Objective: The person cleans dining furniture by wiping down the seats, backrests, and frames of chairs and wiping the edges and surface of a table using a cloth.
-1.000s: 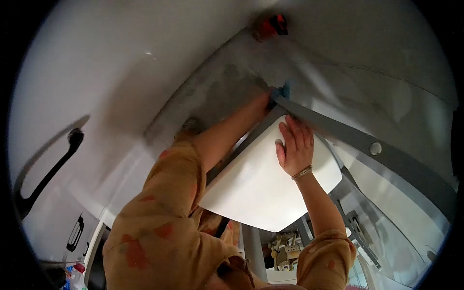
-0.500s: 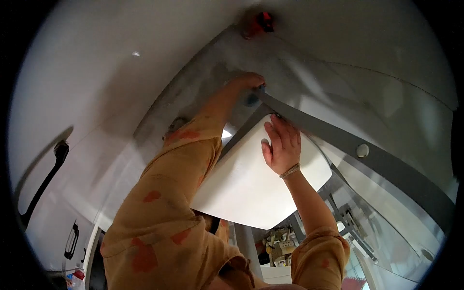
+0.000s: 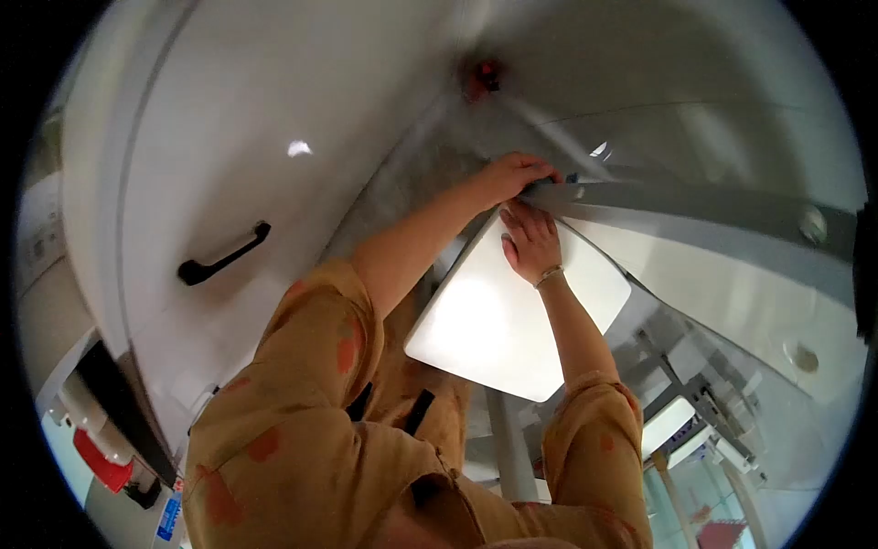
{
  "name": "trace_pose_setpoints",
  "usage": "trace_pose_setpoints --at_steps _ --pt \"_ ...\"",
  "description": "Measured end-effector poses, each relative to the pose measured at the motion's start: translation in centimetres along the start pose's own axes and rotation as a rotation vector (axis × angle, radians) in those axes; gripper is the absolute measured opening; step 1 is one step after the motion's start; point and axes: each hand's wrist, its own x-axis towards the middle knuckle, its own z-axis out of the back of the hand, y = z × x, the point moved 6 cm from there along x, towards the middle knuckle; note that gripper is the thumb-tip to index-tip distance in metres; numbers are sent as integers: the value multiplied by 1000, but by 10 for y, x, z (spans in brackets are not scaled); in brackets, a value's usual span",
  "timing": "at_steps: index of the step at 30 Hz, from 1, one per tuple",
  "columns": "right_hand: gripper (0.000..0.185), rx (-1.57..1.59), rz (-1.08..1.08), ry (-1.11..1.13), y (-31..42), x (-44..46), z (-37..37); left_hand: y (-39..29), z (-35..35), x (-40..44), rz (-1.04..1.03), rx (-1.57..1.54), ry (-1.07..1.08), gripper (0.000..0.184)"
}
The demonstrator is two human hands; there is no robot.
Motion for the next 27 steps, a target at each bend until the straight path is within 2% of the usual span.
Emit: trace_pose_setpoints --at_steps 2,3,5,6,8,9,10,11,13,15,17,19,21,22,24,25,26,27 --pt "45 3 -29 21 -1 -3 0 -29 -13 -6 43 -43 -120 29" --pt "44 11 -45 71 -1 -4 -3 -44 -20 -8 41 -23 -98 29" --pt "44 8 -43 51 -2 -4 -1 -63 -28 -19 159 -37 -233 29" --pt "44 5 -22 52 -1 -4 1 -71 -33 -19 159 -21 -216 29" --pt "44 -57 -43 113 -3 -11 -7 -102 -45 -12 -56 -146 -148 33" --pt "45 -111 -57 179 -4 -8 -10 -119 -54 -10 -59 -117 -129 33" --pt "46 -106 -92 260 -1 -7 -10 -150 -66 -13 -129 -145 -163 35" --pt "46 -104 -109 238 3 -7 -5 -178 -78 -18 -200 -176 -197 36" --pt "44 -87 -141 324 1 -8 -1 -219 -93 -17 -218 -216 -144 37" --pt "43 -81 -140 299 3 -6 15 -266 -120 -21 -239 -262 -93 38" --pt "45 99 -353 399 17 1 47 -329 -151 -38 -429 -199 -122 34" --pt "47 326 -405 229 31 5 89 -362 -167 -51 -516 -79 -150 31" --pt "51 679 -413 -70 50 2 159 -387 -184 -74 -624 -61 -116 25" --pt "51 672 -417 -85 65 0 194 -392 -194 -87 -629 -58 -100 25" --pt "52 1355 -391 -690 75 -13 276 -386 -215 -116 -500 345 -203 29" --pt "52 1347 -388 -699 80 -17 297 -372 -233 -127 -469 380 -105 33" --pt "51 1701 -244 -900 80 -23 317 -352 -250 -136 -439 414 -9 39" --pt "51 2050 -70 -1093 82 -28 338 -332 -265 -143 -515 620 95 44"
